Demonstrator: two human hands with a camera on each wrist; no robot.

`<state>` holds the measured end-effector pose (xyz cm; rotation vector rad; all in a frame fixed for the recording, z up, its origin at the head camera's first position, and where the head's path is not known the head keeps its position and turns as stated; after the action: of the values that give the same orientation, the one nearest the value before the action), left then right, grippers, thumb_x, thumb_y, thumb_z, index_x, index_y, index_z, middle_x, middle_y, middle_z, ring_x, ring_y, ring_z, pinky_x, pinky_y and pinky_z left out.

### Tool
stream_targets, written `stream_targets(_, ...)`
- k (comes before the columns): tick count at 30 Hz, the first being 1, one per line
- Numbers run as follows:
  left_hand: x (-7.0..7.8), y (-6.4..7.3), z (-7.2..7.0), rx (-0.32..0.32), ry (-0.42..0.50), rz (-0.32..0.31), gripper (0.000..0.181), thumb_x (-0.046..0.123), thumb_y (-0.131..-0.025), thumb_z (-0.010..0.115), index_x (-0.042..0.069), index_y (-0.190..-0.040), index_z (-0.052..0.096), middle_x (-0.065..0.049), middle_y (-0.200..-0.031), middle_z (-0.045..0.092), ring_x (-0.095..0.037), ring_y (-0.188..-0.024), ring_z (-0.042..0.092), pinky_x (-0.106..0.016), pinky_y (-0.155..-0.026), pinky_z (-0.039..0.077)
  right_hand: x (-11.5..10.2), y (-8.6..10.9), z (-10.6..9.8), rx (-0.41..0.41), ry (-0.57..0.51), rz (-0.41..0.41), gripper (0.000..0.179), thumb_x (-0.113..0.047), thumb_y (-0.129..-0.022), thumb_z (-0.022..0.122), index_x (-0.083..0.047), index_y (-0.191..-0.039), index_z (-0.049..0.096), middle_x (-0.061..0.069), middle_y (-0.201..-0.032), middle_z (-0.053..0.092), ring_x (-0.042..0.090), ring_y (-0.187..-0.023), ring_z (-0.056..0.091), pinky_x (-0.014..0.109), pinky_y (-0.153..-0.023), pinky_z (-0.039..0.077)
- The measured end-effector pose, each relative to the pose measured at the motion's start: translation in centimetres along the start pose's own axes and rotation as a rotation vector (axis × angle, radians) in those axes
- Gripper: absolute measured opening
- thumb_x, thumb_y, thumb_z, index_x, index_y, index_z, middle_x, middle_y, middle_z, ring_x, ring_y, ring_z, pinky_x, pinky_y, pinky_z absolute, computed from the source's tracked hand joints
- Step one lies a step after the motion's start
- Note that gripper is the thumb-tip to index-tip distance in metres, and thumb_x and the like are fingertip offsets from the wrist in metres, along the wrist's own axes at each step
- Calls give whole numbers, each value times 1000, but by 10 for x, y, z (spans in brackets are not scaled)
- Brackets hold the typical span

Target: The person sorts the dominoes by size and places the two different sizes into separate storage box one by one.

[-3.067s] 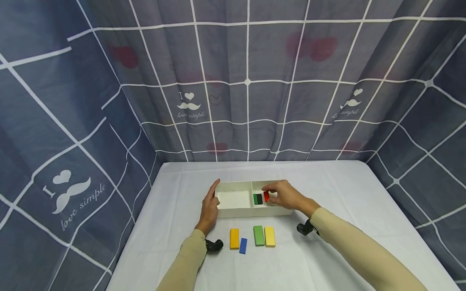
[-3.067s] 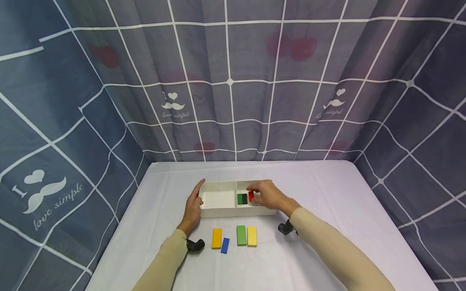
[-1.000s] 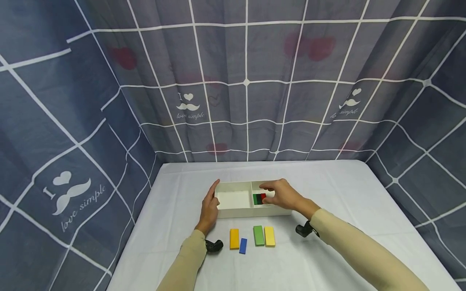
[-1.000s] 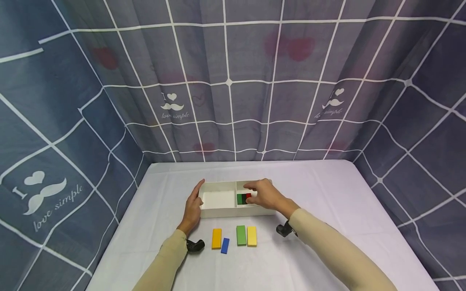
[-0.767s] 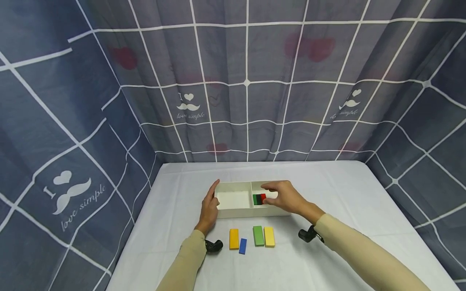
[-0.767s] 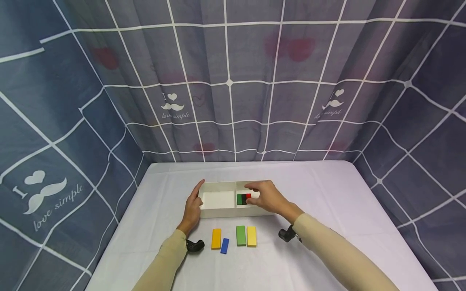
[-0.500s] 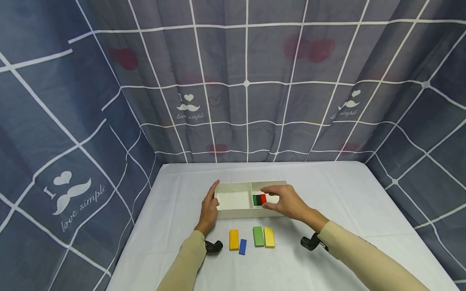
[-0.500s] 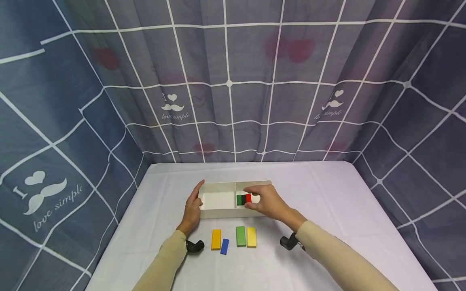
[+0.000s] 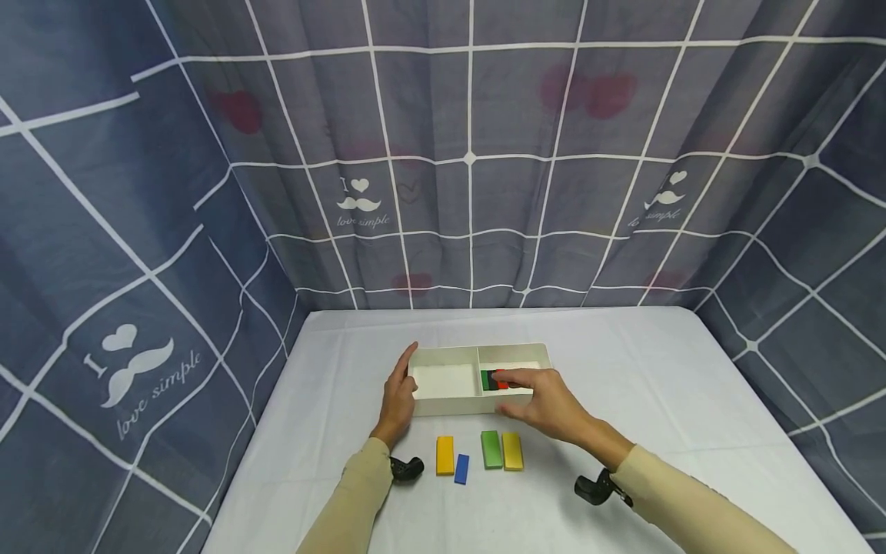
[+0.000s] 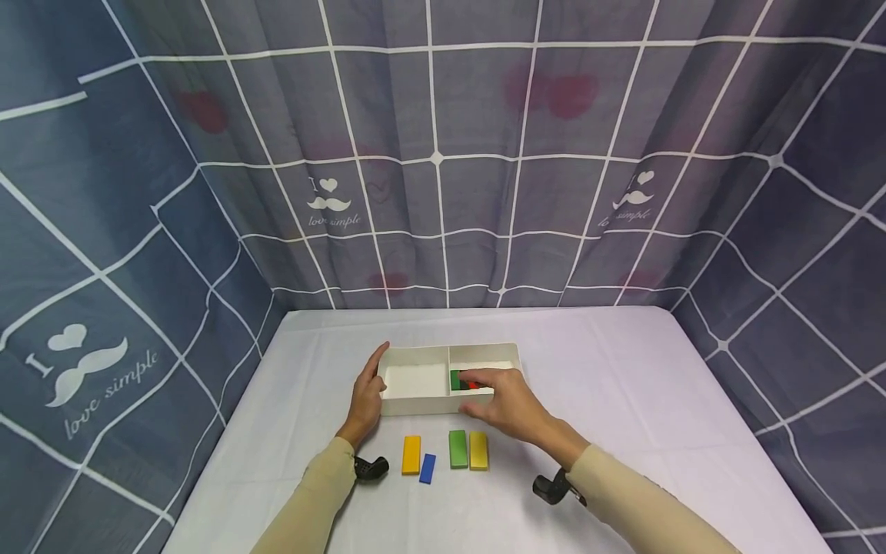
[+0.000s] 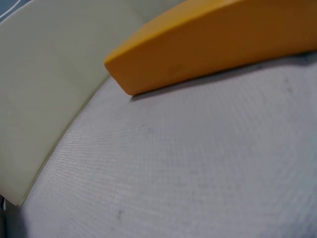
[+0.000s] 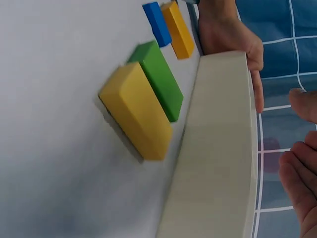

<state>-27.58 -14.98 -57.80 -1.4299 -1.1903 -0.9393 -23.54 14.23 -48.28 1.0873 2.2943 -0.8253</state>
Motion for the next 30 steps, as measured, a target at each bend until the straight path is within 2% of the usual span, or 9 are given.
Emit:
stream_targets(10, 0, -3, 0, -13, 15, 29, 79, -4, -98, 33, 22, -172, 37, -14, -176, 39, -39, -162, 39, -64, -133, 27, -13, 13, 15, -8, -46, -73, 50, -18, -88, 93, -5, -134, 77, 11, -128, 81, 37, -110, 80, 53, -95, 65)
stream_targets(17, -1, -4, -1, -14, 10, 47, 79, -3, -97, 33, 22, -172, 37, -16, -176, 39, -39, -162, 38, -65, -133, 26, -19, 20, 31, -44, -66, -91, 51, -17, -88, 93, -5, -135, 77, 8, -132, 80, 34, -112, 80, 47, -96, 66)
stream_targets(23, 0, -2, -1, -7, 6, 33, 81, -4, -96, 35, 23, -172, 38, -14, -176, 40, -38, -162, 38, -65, -132, 28, -23, 25, 45, -55, -85, -105, 52, -18, -87, 94, -6, -134, 77, 11, -131, 80, 34, -110, 80, 45, -95, 66)
stream_targets(30, -1, 0, 0, -8, -2, 16, 80, -3, -96, 35, 23, -172, 38, -15, -175, 40, -39, -160, 41, -65, -131, 29, -22, 33, 66, -92, -65, -118, 52, -21, -87, 94, -4, -133, 77, 9, -127, 81, 28, -113, 80, 39, -99, 65)
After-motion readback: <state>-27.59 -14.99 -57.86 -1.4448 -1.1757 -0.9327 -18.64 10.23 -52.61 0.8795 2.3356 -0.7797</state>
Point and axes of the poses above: each hand's wrist, its own y-axis away from the middle knuckle, its own z-axis out of the palm, x = y × z, the point moved 4 cm from there along -y, towards the middle knuckle
